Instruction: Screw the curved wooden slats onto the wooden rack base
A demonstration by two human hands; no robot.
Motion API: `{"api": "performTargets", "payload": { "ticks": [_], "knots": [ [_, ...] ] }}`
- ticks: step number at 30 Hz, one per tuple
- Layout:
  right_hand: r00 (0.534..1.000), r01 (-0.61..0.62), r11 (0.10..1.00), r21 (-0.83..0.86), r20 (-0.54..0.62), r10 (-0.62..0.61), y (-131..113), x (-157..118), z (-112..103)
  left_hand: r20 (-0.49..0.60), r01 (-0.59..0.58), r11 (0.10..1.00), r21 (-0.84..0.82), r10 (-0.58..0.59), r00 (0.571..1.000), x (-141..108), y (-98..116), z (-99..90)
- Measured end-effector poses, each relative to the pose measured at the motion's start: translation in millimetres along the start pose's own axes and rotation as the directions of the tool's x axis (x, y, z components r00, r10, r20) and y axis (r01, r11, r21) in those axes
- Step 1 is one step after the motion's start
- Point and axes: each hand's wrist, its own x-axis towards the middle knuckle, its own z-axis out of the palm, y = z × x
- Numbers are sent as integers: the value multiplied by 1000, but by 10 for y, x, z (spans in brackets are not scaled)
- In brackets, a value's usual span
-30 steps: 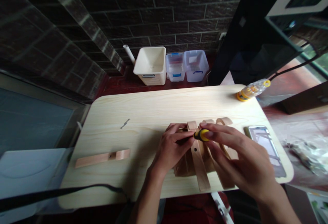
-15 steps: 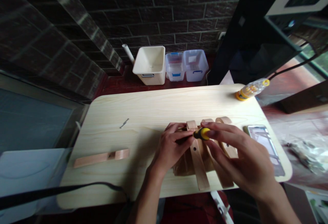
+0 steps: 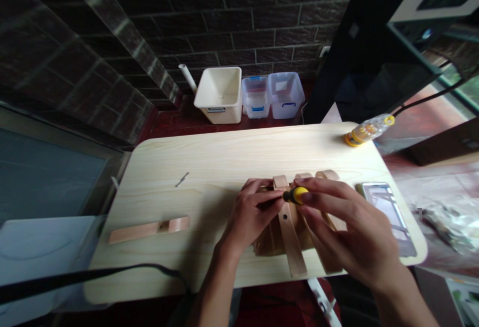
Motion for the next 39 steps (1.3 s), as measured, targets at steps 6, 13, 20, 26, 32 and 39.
{"api": "performTargets", "payload": {
  "ticks": [6, 13, 20, 26, 32, 39],
  "knots": [
    [1000, 10, 1000, 15, 1, -10, 22, -9, 16, 2, -8, 1000, -1, 8, 1000, 8, 4, -12],
    [1000, 4, 1000, -7, -30, -4, 16, 7, 31, -7, -13, 1000, 0, 13, 1000, -6, -7, 0],
    [1000, 4, 1000, -1, -1, -4, 25, -18, 29, 0, -1, 1000, 14, 1, 1000, -9, -16, 4],
    [999, -5, 1000, -2, -38, 5, 21, -10, 39, -16, -24, 1000, 0, 24, 1000, -7, -22, 10],
    [1000, -3, 1000, 30, 0, 3, 19, -6, 27, -20, -24, 999, 39, 25, 1000, 4, 6, -5],
    [1000, 0, 1000, 13, -31, 1, 7, -1, 33, -7, -1, 1000, 27, 2, 1000, 4, 16, -10]
  ]
}}
